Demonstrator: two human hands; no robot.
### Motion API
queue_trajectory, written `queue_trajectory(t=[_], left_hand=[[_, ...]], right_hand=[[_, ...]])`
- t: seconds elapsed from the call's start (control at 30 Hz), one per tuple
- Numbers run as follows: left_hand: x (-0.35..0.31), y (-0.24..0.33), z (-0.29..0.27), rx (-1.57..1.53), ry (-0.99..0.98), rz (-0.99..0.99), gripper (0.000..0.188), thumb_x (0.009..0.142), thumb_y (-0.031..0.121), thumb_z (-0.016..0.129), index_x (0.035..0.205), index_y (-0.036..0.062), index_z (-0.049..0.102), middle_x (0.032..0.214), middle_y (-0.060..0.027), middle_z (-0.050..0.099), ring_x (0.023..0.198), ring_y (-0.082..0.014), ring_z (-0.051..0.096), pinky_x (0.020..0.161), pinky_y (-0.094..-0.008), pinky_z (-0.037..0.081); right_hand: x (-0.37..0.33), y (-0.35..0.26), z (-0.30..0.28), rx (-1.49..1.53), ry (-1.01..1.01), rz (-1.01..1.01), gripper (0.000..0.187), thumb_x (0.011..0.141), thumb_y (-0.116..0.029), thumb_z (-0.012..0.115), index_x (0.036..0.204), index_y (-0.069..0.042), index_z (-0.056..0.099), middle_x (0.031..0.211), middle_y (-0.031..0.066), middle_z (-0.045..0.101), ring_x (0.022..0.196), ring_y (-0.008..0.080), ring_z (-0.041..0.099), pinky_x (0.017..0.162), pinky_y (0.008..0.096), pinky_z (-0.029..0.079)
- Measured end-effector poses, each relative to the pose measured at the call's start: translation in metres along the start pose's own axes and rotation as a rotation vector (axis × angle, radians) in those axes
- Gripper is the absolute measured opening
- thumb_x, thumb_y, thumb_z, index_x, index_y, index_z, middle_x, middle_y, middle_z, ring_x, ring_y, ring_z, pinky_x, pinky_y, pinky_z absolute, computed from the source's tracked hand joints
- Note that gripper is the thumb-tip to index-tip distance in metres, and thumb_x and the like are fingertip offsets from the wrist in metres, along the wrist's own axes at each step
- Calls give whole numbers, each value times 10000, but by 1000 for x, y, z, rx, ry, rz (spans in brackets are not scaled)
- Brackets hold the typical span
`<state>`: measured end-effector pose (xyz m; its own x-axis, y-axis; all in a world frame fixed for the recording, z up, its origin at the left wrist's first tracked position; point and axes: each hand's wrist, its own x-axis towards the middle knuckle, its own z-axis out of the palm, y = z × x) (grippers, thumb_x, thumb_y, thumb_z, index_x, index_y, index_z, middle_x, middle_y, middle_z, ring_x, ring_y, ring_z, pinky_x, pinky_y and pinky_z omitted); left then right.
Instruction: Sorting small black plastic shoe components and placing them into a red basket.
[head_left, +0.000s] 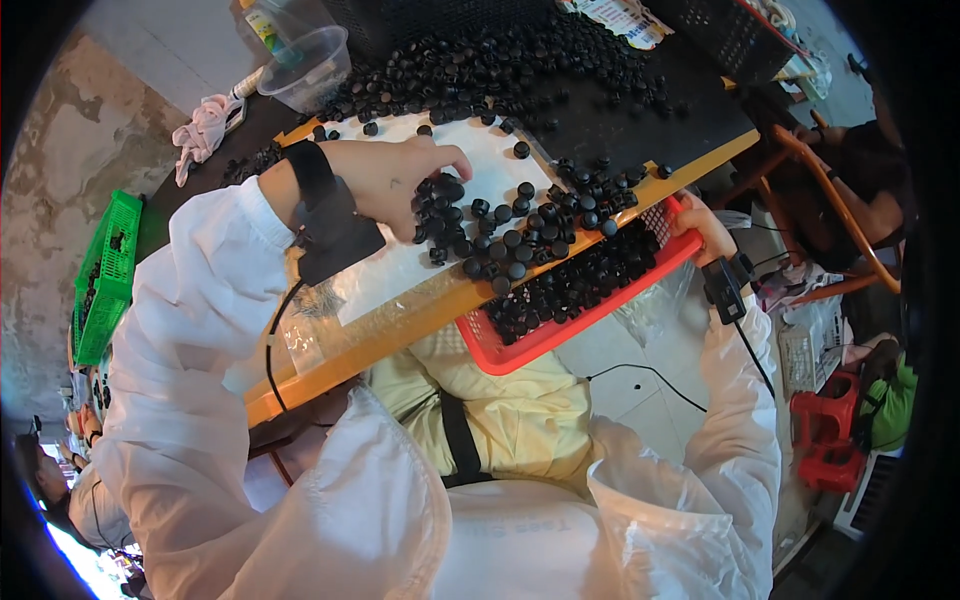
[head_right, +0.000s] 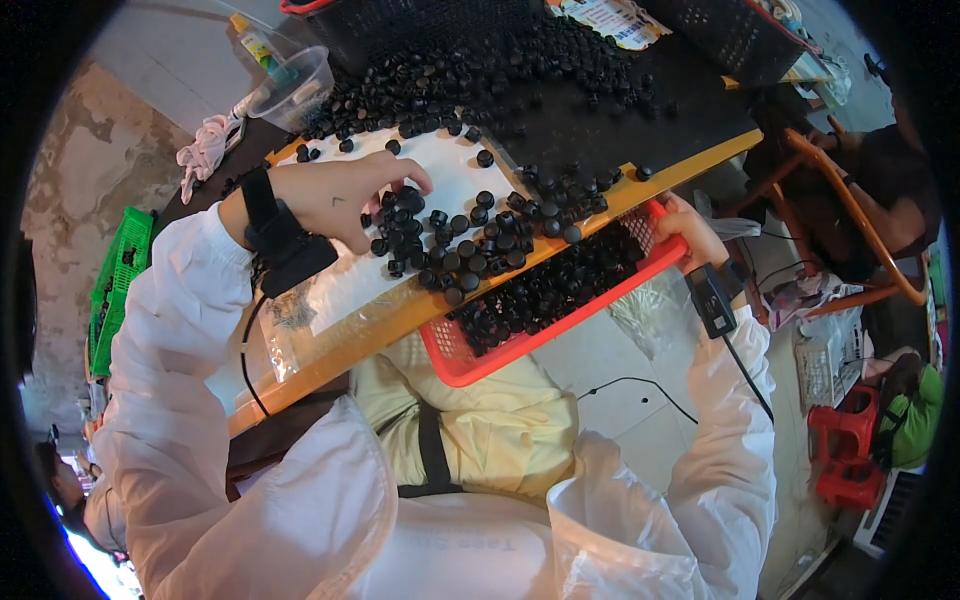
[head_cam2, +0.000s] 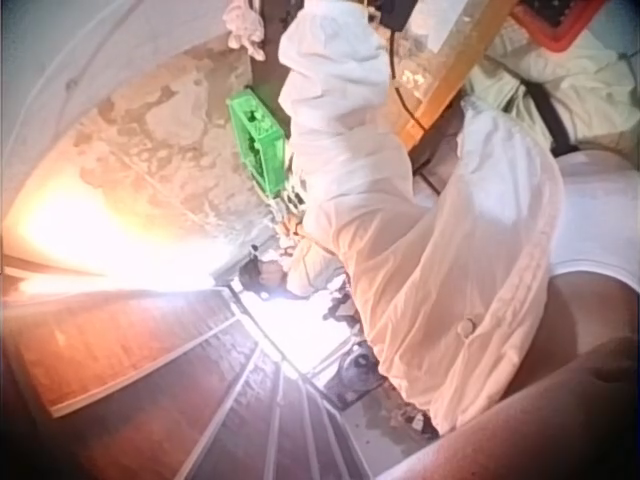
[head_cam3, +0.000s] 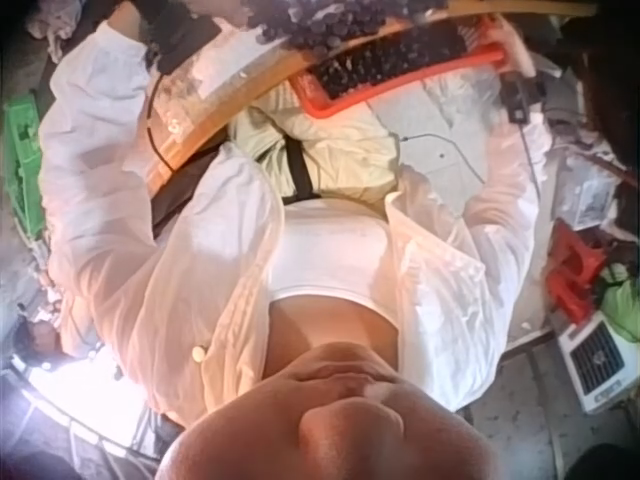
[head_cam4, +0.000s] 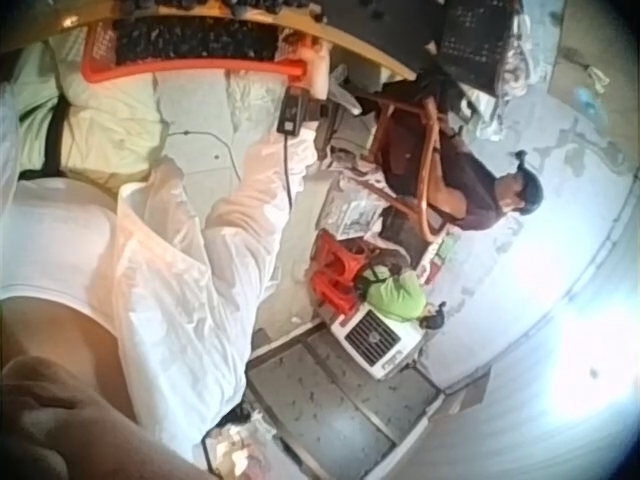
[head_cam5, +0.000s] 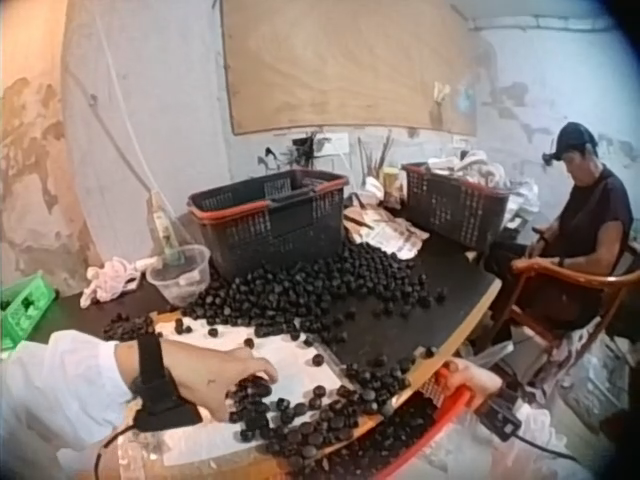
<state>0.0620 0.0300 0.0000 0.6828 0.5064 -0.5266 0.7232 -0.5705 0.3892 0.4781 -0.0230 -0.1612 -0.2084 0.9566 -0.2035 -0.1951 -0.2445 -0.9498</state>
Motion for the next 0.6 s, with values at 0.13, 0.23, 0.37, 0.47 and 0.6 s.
queue_trajectory(t=[0.13, 0.23, 0.37, 0.47, 0.6], left_hand=[[-1, 5, 11, 15, -39, 19, 951, 579, 53, 777, 1391, 148, 293, 1164, -156, 381, 972, -277, 538, 812, -371, 481], [5, 14, 25, 59, 77, 73, 881, 598, 80, 769, 1345, 135, 307, 1173, -177, 383, 993, -334, 538, 839, -364, 472], [13, 33, 22, -25, 70, -23, 801, 622, 71, 743, 1307, 128, 332, 1152, -180, 404, 956, -341, 548, 836, -383, 469], [19, 35, 26, -38, 126, 5, 763, 636, 71, 737, 1298, 118, 360, 1146, -181, 412, 958, -338, 548, 830, -378, 471], [30, 46, 36, -117, 166, 101, 708, 659, 70, 727, 1288, 91, 403, 1139, -182, 417, 938, -326, 547, 819, -373, 473]], right_hand=[[-6, -6, 10, 43, -15, 21, 624, 592, 7, 529, 1215, 42, 525, 1154, 76, 584, 1018, 170, 558, 902, 215, 412], [-7, -5, 12, 94, -45, 19, 655, 595, 19, 516, 1250, 51, 503, 1196, 91, 578, 1085, 192, 552, 964, 235, 395], [-15, -5, 20, 147, -47, 42, 667, 599, 30, 508, 1266, 53, 496, 1214, 109, 575, 1128, 209, 543, 999, 260, 388], [-15, -3, 34, 187, -61, 38, 660, 604, 34, 505, 1263, 57, 498, 1224, 116, 572, 1135, 217, 546, 1006, 271, 391], [-14, 2, 34, 196, -63, 52, 667, 593, 46, 516, 1259, 65, 499, 1223, 123, 576, 1097, 213, 566, 971, 269, 421]])
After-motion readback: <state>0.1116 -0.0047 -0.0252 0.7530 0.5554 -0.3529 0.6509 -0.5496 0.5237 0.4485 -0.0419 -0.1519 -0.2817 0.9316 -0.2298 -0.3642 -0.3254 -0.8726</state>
